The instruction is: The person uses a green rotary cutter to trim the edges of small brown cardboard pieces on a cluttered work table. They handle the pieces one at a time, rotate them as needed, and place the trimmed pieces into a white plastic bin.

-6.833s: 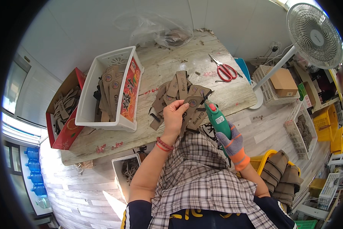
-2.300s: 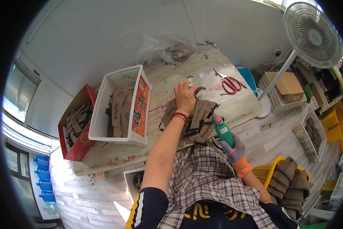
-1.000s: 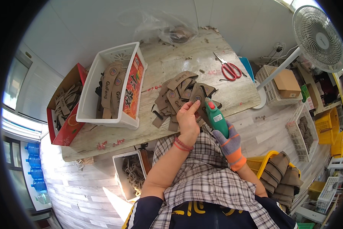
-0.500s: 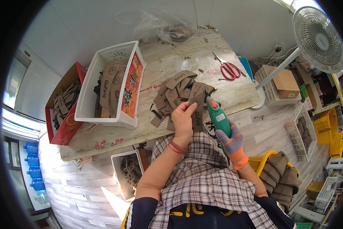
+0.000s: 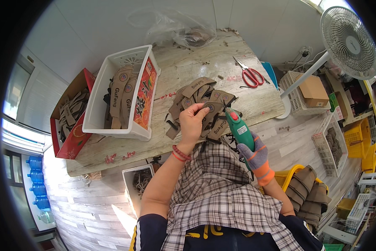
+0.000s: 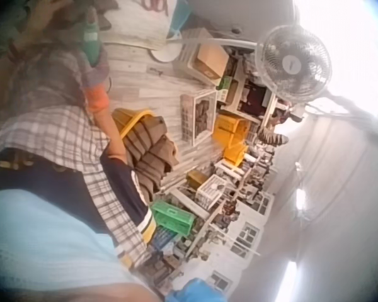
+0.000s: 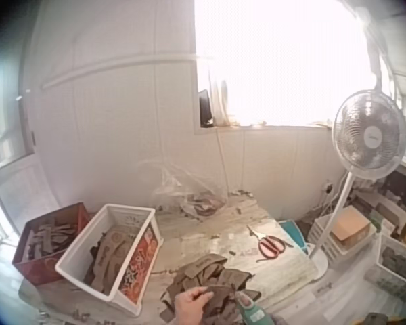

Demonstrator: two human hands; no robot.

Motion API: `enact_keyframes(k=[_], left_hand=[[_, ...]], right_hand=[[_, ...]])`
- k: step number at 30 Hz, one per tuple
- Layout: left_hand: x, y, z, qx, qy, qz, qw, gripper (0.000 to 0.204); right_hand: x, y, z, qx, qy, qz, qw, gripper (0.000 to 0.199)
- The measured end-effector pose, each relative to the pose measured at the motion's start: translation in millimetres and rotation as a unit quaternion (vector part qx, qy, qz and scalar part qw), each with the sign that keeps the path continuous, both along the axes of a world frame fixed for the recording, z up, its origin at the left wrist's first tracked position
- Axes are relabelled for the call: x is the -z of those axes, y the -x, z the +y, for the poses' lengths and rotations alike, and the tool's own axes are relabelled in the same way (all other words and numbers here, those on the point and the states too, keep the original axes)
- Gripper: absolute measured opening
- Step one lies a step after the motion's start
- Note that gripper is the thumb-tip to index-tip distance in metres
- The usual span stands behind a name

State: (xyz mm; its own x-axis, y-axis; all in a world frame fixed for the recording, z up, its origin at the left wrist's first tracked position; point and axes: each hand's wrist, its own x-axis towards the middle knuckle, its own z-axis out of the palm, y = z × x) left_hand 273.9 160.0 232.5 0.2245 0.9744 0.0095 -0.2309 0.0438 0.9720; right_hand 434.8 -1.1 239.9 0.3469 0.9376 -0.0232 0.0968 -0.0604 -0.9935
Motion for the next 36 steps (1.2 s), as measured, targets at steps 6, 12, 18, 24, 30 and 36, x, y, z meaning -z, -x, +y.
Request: enact_keyframes(k=[6,12,18,24,30,36], left_hand=[[-12.7,18.4,11.4,0.075,-0.05,0.121,0.989,0.018],[-0.3,79.4,43.8,-0.057,-0.141,0.319,0.936,0.021],[1.3,51.6,57.1,-0.141,-0.358,0.514,0.767,0.02],[5.5,-41.8,132.9,-0.044,-0.329,0.67,0.664,0.027],[11.3,-57.8,142.6,-0.043,-0.318,0.552,0.77,0.018],[-38.1,-43.3,79.2,-0.099,-0.195,0.07,0.973,0.01]], right_hand=[[-1.6,-2.2,-0.6,-0.023,0.028,0.013,0.999,0.048],[0.3,-2.0,-4.2,0.002,0.059,0.061,0.996,0.05],[13.8,-4.5,-3.7,0.01,0.044,-0.007,0.999,0.052],[16.3,-6.2,-2.3,0.034,0.065,-0.012,0.997,0.052],[22.2,-12.1,3.0,0.065,0.05,-0.013,0.997,0.051],[-1.8,-1.9,15.4,0.073,0.001,0.034,0.997,0.05]])
